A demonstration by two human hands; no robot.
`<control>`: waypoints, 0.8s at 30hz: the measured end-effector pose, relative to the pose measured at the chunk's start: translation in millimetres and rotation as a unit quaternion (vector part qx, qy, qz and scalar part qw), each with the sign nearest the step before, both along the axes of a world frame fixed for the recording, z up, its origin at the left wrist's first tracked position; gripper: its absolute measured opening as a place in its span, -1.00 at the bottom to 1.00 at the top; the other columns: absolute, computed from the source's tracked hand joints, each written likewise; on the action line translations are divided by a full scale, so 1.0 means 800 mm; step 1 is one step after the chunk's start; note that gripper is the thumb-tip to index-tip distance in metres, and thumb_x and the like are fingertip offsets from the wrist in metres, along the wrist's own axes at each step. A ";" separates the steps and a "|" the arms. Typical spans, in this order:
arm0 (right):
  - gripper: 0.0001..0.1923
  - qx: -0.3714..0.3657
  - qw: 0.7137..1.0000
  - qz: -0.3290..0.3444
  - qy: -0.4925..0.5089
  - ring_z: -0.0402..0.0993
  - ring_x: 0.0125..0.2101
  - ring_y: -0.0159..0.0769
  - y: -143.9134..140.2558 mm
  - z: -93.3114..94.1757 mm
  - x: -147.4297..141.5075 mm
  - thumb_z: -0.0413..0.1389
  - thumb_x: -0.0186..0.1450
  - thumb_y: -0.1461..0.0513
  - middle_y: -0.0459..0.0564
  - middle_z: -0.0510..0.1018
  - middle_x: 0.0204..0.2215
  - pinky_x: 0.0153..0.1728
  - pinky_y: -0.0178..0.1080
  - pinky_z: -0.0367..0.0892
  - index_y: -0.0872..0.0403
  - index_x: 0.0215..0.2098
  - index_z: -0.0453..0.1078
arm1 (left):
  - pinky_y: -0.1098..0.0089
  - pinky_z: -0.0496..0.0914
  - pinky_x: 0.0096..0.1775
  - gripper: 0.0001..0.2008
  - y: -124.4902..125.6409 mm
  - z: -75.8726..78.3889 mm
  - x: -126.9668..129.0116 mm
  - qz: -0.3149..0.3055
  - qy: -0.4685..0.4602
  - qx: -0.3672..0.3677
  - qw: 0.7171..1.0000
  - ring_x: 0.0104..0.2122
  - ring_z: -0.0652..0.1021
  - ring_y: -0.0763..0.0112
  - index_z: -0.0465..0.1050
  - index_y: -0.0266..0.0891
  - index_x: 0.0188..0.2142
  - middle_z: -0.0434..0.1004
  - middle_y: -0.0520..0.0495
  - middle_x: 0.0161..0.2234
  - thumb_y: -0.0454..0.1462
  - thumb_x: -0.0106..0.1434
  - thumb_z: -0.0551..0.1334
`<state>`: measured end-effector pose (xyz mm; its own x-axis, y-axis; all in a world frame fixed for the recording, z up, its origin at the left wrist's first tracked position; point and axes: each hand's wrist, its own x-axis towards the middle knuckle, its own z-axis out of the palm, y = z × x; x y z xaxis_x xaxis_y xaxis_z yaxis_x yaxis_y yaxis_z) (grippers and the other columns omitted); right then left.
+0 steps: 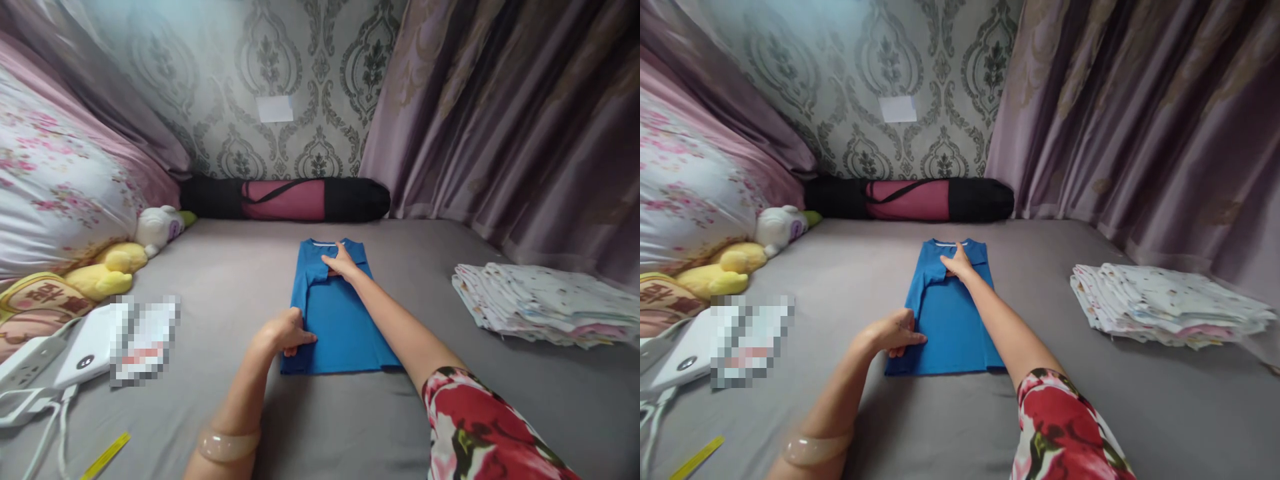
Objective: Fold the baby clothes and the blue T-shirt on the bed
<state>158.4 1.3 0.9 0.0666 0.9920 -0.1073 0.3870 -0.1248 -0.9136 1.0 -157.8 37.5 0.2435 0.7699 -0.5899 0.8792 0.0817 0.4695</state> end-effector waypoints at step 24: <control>-0.43 0.147 0.938 0.209 -0.236 0.48 -0.11 -0.25 0.030 0.023 0.012 -0.04 0.22 0.40 0.08 0.51 0.01 0.00 -0.21 0.33 0.15 0.20 0.29 | 0.50 0.27 -0.60 -0.84 -0.003 0.016 0.000 0.059 -0.210 -0.071 0.973 -0.70 0.40 0.51 0.23 -0.22 -0.44 0.43 0.07 -0.67 -0.19 0.16 0.16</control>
